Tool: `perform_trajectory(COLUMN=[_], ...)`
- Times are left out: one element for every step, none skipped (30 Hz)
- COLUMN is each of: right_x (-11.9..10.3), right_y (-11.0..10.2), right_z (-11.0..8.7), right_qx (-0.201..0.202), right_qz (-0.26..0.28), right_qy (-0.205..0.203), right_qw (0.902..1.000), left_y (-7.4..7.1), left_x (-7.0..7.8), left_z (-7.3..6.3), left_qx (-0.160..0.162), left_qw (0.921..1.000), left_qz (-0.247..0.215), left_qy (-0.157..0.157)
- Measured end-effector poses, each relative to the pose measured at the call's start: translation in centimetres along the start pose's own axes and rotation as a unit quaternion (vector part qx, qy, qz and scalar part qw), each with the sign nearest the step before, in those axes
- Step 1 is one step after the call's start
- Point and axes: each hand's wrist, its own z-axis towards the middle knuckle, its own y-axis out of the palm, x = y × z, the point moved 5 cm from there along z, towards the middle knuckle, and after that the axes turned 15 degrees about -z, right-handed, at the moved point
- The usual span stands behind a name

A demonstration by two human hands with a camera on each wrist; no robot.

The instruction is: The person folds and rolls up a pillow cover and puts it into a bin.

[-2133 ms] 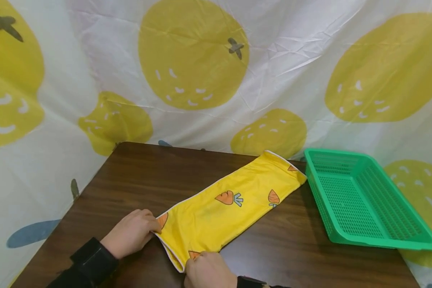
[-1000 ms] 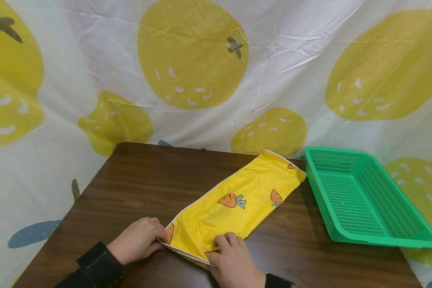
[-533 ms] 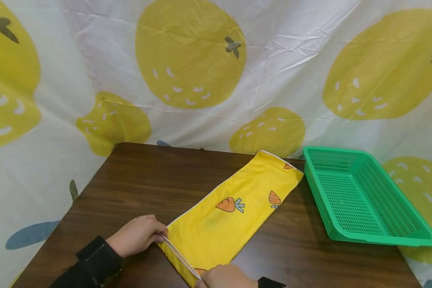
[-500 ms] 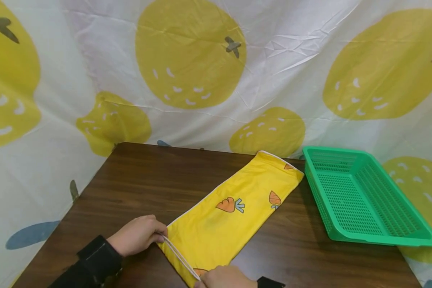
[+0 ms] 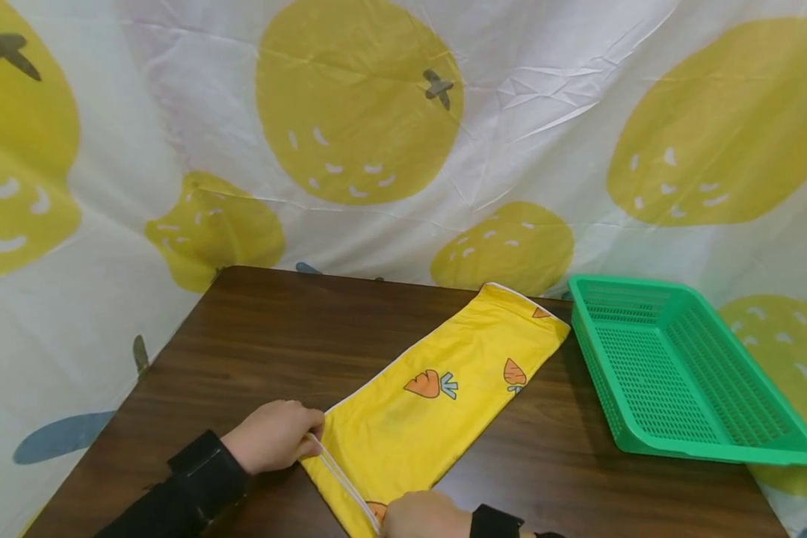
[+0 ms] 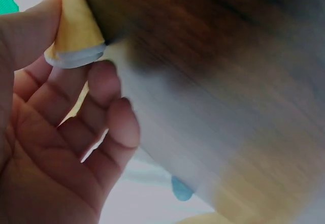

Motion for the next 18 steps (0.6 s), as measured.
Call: perform_trajectory(right_x=[0.3, 0.4, 0.4, 0.4, 0.4, 0.2, -0.1, -0.4, -0.7, -1.1, -1.6, -1.9, -2.3, -2.5, -2.7, -2.9, -3.0, -3.1], right_y=[0.1, -0.1, -0.7, -1.1, -1.7, -2.3, -2.8, -3.5, -4.0, -4.4, -4.6, -4.7, -4.7, -4.7, -4.5, -4.4, -4.2, -4.1], right_z=[0.2, 0.2, 0.1, -0.1, -0.3, -0.5, -0.7, -0.9, -1.2, -1.4, -1.6, -1.6, -1.8, -1.8, -1.9, -1.9, -2.0, -2.0], right_qx=[0.001, 0.004, 0.002, 0.006, 0.018, 0.030, 0.052, 0.086, 0.119, 0.151, 0.184, 0.217, 0.241, 0.253, 0.258, 0.262, 0.264, 0.265], right_qz=[-0.010, -0.019, -0.033, -0.052, -0.070, -0.082, -0.096, -0.117, -0.136, -0.154, -0.169, -0.191, -0.217, -0.237, -0.249, -0.264, -0.278, -0.289], right_qy=[0.007, 0.017, 0.033, 0.046, 0.056, 0.066, 0.069, 0.063, 0.052, 0.034, 0.008, -0.020, -0.045, -0.064, -0.079, -0.087, -0.089, -0.086], right_qw=[0.9999, 0.9997, 0.9989, 0.9976, 0.9958, 0.9940, 0.9916, 0.9873, 0.9822, 0.9759, 0.9682, 0.9571, 0.9450, 0.9357, 0.9303, 0.9242, 0.9195, 0.9159], left_y=[0.0, 0.0, 0.0, 0.0, 0.0, 0.1, 0.2, 0.4, 0.5, 0.7, 0.8, 0.9, 1.1, 1.2, 1.3, 1.4, 1.4, 1.5], left_x=[0.2, 0.4, 0.6, 0.9, 1.1, 1.4, 1.7, 2.0, 2.2, 2.4, 2.6, 2.8, 2.9, 3.0, 3.1, 3.1, 3.2, 3.2], left_z=[0.1, 0.1, 0.2, 0.2, 0.2, 0.1, 0.1, 0.0, 0.0, -0.1, -0.2, -0.2, -0.2, -0.3, -0.4, -0.4, -0.5, -0.6], left_qx=[0.007, 0.014, 0.023, 0.031, 0.039, 0.045, 0.050, 0.053, 0.054, 0.053, 0.051, 0.048, 0.044, 0.039, 0.036, 0.034, 0.032, 0.031], left_qw=[0.9998, 0.9991, 0.9978, 0.9958, 0.9930, 0.9902, 0.9869, 0.9839, 0.9819, 0.9806, 0.9798, 0.9795, 0.9796, 0.9800, 0.9802, 0.9806, 0.9811, 0.9820], left_qz=[0.018, 0.039, 0.060, 0.083, 0.106, 0.123, 0.138, 0.149, 0.153, 0.155, 0.153, 0.150, 0.146, 0.141, 0.138, 0.133, 0.127, 0.120], left_qy=[0.003, 0.008, 0.014, 0.024, 0.036, 0.049, 0.066, 0.083, 0.097, 0.108, 0.118, 0.126, 0.131, 0.134, 0.138, 0.141, 0.143, 0.143])
